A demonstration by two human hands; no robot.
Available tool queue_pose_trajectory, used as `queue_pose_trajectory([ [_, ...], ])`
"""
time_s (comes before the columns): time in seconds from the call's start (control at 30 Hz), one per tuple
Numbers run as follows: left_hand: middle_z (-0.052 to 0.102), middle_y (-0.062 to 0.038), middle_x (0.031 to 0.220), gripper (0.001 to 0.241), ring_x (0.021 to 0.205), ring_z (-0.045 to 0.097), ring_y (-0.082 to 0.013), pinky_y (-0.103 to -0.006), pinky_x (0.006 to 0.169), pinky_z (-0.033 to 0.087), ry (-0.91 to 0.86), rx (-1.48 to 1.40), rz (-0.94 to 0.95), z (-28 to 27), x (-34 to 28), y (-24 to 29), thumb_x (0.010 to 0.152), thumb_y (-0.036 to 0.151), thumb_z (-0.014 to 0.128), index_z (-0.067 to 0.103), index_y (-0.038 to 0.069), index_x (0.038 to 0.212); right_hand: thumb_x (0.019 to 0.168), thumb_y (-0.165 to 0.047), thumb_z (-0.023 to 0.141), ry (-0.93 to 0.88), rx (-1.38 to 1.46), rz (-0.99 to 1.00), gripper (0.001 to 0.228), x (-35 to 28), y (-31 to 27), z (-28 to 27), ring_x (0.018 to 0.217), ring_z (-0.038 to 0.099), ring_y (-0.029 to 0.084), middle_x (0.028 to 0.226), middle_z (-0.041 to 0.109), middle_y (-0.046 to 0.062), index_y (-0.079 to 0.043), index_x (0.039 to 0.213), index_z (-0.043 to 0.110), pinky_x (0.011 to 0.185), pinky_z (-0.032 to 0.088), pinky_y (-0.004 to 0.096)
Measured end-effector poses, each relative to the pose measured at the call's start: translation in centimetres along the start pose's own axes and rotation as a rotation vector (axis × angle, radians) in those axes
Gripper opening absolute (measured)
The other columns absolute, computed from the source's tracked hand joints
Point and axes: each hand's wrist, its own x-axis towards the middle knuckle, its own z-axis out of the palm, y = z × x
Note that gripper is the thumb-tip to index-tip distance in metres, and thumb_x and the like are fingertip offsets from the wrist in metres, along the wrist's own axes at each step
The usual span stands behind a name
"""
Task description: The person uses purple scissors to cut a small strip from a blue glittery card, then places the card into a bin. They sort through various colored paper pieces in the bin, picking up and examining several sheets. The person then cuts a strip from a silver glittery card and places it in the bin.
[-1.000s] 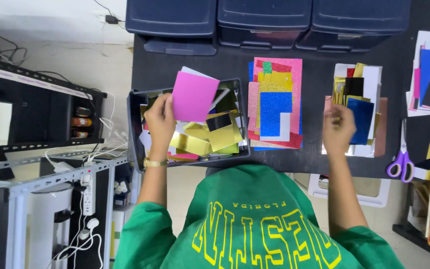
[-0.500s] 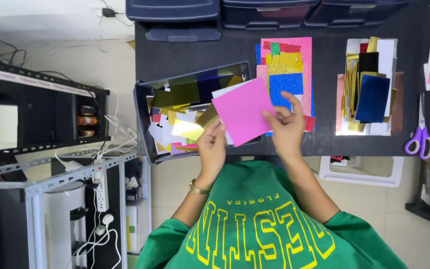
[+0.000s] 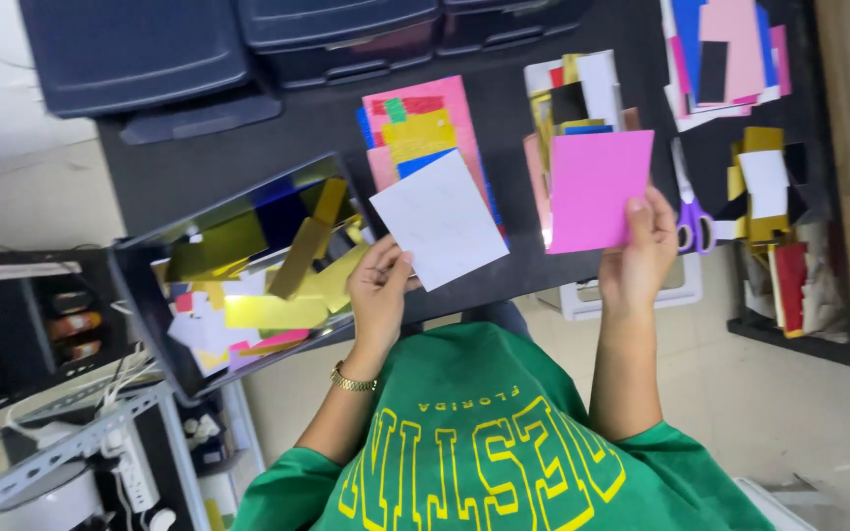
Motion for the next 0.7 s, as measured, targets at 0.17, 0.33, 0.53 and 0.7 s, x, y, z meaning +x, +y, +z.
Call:
queue_pose_trajectory([
  [0.17, 0.075, -0.010, 0.110, 0.036, 0.085, 0.073, -0.0167, -0.0345, 0.070, 0.067, -0.003, -0.064, -0.005, 6.1, 2.0, -3.6, 0.094, -0.003, 0.063, 0.063, 0.002, 0.130, 0.100, -0.006, 0.068, 0.205, 0.072, -0.045, 0.017, 8.8, -4.9, -6.3, 0.089, 0.082, 0.027, 0.103, 0.074, 0.016, -0.008, 0.117, 0.065, 0.078, 0.075, 0.040],
  [0.33, 0.070, -0.013, 0.114, 0.013, 0.112, 0.066, -0.0228, -0.0388, 0.095, 0.057, 0.026, 0.125, 0.206, 12.4, 3.5, -5.9, 0.092, -0.006, 0.066, 0.071, 0.004, 0.100, 0.099, -0.007, 0.066, 0.189, -0.024, -0.032, 0.023, 17.6, -7.2, -11.2, 0.094, 0.081, 0.026, 0.105, 0.072, 0.015, -0.005, 0.122, 0.067, 0.081, 0.076, 0.045],
  [0.53, 0.066, -0.010, 0.097, 0.013, 0.089, 0.062, -0.0164, -0.0309, 0.075, 0.057, 0.097, 0.095, -0.003, 18.1, 5.3, -10.5, 0.101, 0.004, 0.060, 0.071, 0.008, 0.106, 0.094, 0.001, 0.066, 0.040, -0.373, -0.135, 0.026, 33.7, -2.4, -15.3, 0.087, 0.067, 0.013, 0.098, 0.062, 0.004, -0.006, 0.119, 0.068, 0.072, 0.068, 0.029],
  [0.7, 0.063, -0.007, 0.099, 0.025, 0.087, 0.062, -0.0125, -0.0306, 0.082, 0.058, 0.188, 0.017, -0.126, 23.1, 5.3, -10.3, 0.099, 0.001, 0.050, 0.073, 0.005, 0.109, 0.088, 0.001, 0.075, -0.056, -0.607, -0.254, 0.028, 42.9, 1.2, -13.3, 0.090, 0.063, 0.014, 0.099, 0.070, 0.008, -0.012, 0.113, 0.075, 0.075, 0.056, 0.031],
])
